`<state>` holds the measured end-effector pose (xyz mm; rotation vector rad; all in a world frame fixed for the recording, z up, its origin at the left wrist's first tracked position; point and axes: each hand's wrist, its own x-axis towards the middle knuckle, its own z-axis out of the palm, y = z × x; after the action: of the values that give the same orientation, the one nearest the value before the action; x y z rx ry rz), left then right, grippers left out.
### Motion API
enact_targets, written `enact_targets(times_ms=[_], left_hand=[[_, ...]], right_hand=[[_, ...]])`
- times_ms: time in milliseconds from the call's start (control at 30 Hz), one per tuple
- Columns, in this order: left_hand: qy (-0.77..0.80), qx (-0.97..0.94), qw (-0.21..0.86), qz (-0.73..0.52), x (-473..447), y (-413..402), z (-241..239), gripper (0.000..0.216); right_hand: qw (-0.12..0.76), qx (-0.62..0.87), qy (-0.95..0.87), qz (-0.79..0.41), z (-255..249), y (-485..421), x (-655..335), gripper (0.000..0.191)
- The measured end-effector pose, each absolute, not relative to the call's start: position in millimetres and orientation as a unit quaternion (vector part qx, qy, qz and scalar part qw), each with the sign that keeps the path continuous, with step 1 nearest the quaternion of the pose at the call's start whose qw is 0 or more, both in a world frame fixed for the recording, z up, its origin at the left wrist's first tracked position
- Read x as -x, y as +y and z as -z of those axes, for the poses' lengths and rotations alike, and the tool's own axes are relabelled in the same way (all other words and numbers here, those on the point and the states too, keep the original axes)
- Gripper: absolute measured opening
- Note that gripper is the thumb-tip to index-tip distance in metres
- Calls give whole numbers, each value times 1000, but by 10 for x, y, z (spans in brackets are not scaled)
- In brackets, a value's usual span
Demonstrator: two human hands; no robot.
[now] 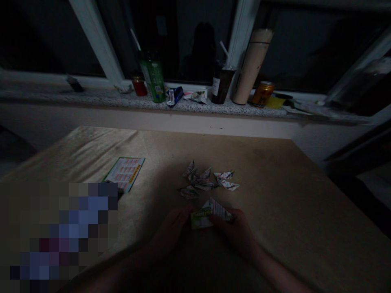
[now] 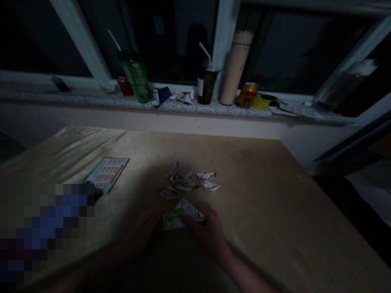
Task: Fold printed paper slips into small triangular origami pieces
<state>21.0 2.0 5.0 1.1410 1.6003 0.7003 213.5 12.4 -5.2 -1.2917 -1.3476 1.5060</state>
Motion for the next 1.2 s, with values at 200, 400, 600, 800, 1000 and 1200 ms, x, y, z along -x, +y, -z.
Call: enact_targets(times_ms=[200,400,600,800,1000,1200], left_hand=[[653,-489,501,-289,-232,2,-97,41],[651,-488,506,-286,-213,-14,-51,42],[651,-499,505,-269,-202,-35,1,45],[647,-519,494,-262,-191,-61,46,44],[625,-584,455,-248,-201,-45,27,44],[580,-665,415,-221,-257,2,-100,43]], right_hand=[[357,513,-526,-577,70,119,-2128,34],[361,519,-525,-569,44,121,-2111,33],[359,529,-534,-553,29,125,-2105,31],[355,515,-549,-554,61,121,-2115,29],[350,541,-550,-532,0,110,-2106,26],[345,538,-556,-532,-10,103,-2098,25]])
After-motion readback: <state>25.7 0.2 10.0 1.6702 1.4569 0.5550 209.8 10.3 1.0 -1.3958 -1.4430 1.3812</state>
